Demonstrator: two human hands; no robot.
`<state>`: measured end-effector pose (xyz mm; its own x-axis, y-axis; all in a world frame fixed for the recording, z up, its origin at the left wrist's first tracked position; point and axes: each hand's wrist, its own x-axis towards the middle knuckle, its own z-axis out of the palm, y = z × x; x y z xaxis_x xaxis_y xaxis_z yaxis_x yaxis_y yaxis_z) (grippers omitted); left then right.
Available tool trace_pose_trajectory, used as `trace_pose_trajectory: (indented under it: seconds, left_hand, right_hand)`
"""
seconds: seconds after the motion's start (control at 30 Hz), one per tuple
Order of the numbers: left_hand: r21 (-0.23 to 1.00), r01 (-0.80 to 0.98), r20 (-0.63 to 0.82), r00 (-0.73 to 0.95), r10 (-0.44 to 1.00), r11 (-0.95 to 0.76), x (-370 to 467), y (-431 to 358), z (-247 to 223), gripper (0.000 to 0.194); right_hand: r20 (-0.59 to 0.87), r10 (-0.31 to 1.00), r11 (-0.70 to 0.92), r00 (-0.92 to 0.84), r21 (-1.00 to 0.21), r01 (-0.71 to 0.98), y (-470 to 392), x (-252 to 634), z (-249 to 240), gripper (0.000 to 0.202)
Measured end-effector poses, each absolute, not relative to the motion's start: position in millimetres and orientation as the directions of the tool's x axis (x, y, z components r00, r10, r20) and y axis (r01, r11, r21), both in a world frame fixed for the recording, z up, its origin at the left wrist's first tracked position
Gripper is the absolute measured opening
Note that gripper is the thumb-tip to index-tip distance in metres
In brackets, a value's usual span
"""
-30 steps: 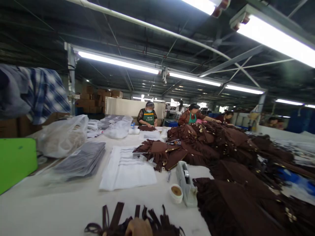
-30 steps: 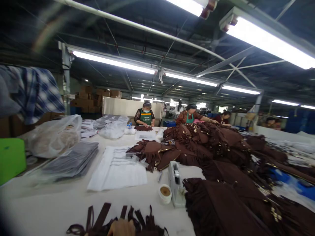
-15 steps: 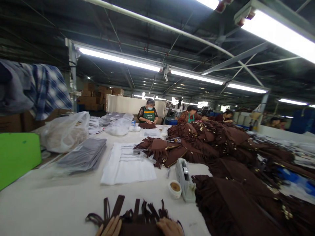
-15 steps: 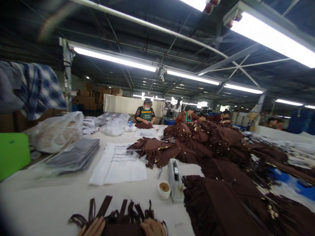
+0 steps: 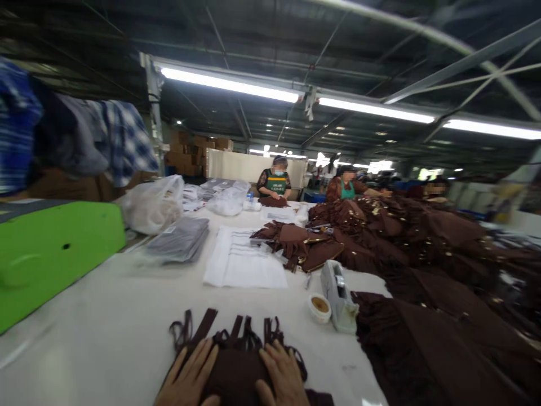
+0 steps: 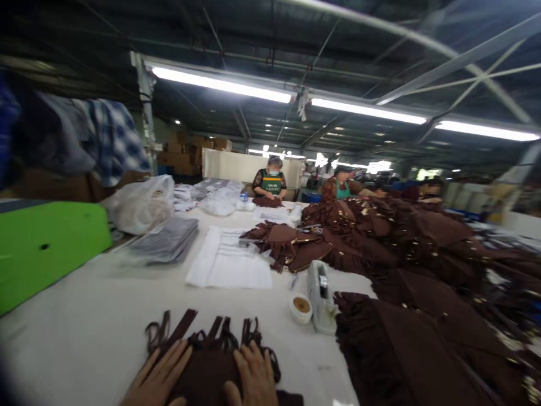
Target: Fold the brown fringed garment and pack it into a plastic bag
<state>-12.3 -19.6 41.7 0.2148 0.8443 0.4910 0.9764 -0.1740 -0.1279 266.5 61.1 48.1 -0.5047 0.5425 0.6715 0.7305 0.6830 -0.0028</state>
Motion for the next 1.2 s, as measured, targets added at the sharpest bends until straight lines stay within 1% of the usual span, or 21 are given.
trace_pose_trajectory:
  seconds: [0.03,0.07,0.1,0.17,0.27,0.33,0.4,0.47,0.57,0.63,0.7,0.77,0.83,0.87,0.9,0.97,1.03,1.1,1.17,1.2]
  left_hand:
    - [-0.093,0.983,0.442,0.184,0.878,-0.159,-6.3,-26.2,53.0,0.067]
    - [-0.056,0.982,0.373,0.188,0.909,-0.180,0.2,-31.5,65.1,0.070]
    - [0.002,0.985,0.295,0.163,0.941,-0.172,6.2,-35.0,77.3,0.071]
    - [0.126,0.976,0.165,0.156,0.974,-0.178,14.6,-38.1,98.0,0.071]
    - [0.261,0.956,0.112,0.108,0.988,-0.134,20.6,-41.0,114.5,0.069]
    - [0.299,0.946,0.107,0.096,0.990,-0.124,22.9,-43.8,116.7,0.069]
    - [0.305,0.944,0.109,0.097,0.989,-0.126,23.4,-45.1,114.4,0.069]
    - [0.291,0.947,0.122,0.107,0.987,-0.138,22.0,-43.9,110.7,0.069]
    - [0.231,0.960,0.127,0.131,0.983,-0.157,19.3,-40.8,108.3,0.066]
    - [0.165,0.975,0.133,0.130,0.983,-0.151,21.3,-40.6,112.1,0.065]
    - [0.100,0.982,0.180,0.139,0.974,-0.159,30.1,-43.9,120.3,0.067]
    - [0.059,0.967,0.253,0.224,0.941,-0.246,47.2,-51.7,129.6,0.076]
    - [0.029,0.909,0.283,0.392,0.876,-0.416,71.3,-62.6,135.4,0.082]
    - [0.007,0.861,0.281,0.486,0.828,-0.508,84.8,-68.0,135.8,0.078]
    - [-0.025,0.810,0.276,0.569,0.775,-0.586,98.6,-72.5,134.0,0.070]
    - [-0.115,0.738,0.288,0.665,0.689,-0.665,124.0,-77.5,124.9,0.050]
    - [-0.211,0.729,0.350,0.679,0.646,-0.651,143.3,-77.2,111.5,0.040]
    - [-0.262,0.745,0.417,0.660,0.625,-0.613,154.1,-73.8,99.1,0.036]
    - [-0.259,0.745,0.464,0.654,0.597,-0.615,156.3,-70.2,93.1,0.034]
    - [-0.236,0.740,0.489,0.650,0.581,-0.630,154.7,-68.8,93.5,0.033]
  right_hand:
    - [0.663,0.507,0.696,-0.551,0.062,0.715,58.4,269.4,55.2,0.044]
    - [0.653,0.448,0.721,-0.611,0.140,0.679,57.1,271.8,63.0,0.049]
    - [0.643,0.426,0.729,-0.637,0.174,0.663,57.0,272.8,70.9,0.055]
    - [0.630,0.422,0.742,-0.651,0.172,0.648,57.5,269.1,83.7,0.064]
    - [0.628,0.390,0.786,-0.673,0.154,0.598,50.2,254.9,90.0,0.067]
    - [0.614,0.344,0.817,-0.710,0.176,0.548,42.6,246.7,85.9,0.063]
    - [0.582,0.353,0.824,-0.732,0.178,0.538,37.9,242.3,79.5,0.058]
    - [0.541,0.414,0.812,-0.732,0.144,0.566,36.3,240.8,75.6,0.054]
    - [0.469,0.517,0.797,-0.716,0.042,0.603,32.9,239.8,81.2,0.053]
    - [0.406,0.576,0.795,-0.709,-0.078,0.602,28.6,240.2,93.6,0.051]
    - [0.363,0.639,0.769,-0.678,-0.271,0.579,24.6,245.0,110.3,0.048]
    - [0.365,0.739,0.668,-0.567,-0.514,0.539,21.6,258.5,127.4,0.044]
    - [0.344,0.865,0.491,-0.366,-0.731,0.474,18.2,283.2,140.6,0.043]
    - [0.299,0.919,0.386,-0.257,-0.814,0.434,15.8,299.3,144.6,0.044]
    - [0.229,0.960,0.275,-0.161,-0.881,0.386,12.6,317.1,146.6,0.045]
    - [0.054,0.998,0.058,-0.024,-0.966,0.252,3.1,355.0,144.4,0.047]
    - [-0.123,0.991,-0.126,0.046,-0.990,0.065,-11.4,389.3,136.3,0.050]
    - [-0.305,0.951,-0.297,0.042,-0.945,-0.138,-31.3,413.0,126.6,0.052]
    - [-0.474,0.877,-0.477,-0.083,-0.832,-0.284,-55.2,421.2,118.2,0.054]
    - [-0.516,0.838,-0.545,-0.177,-0.776,-0.318,-67.6,418.8,114.5,0.055]
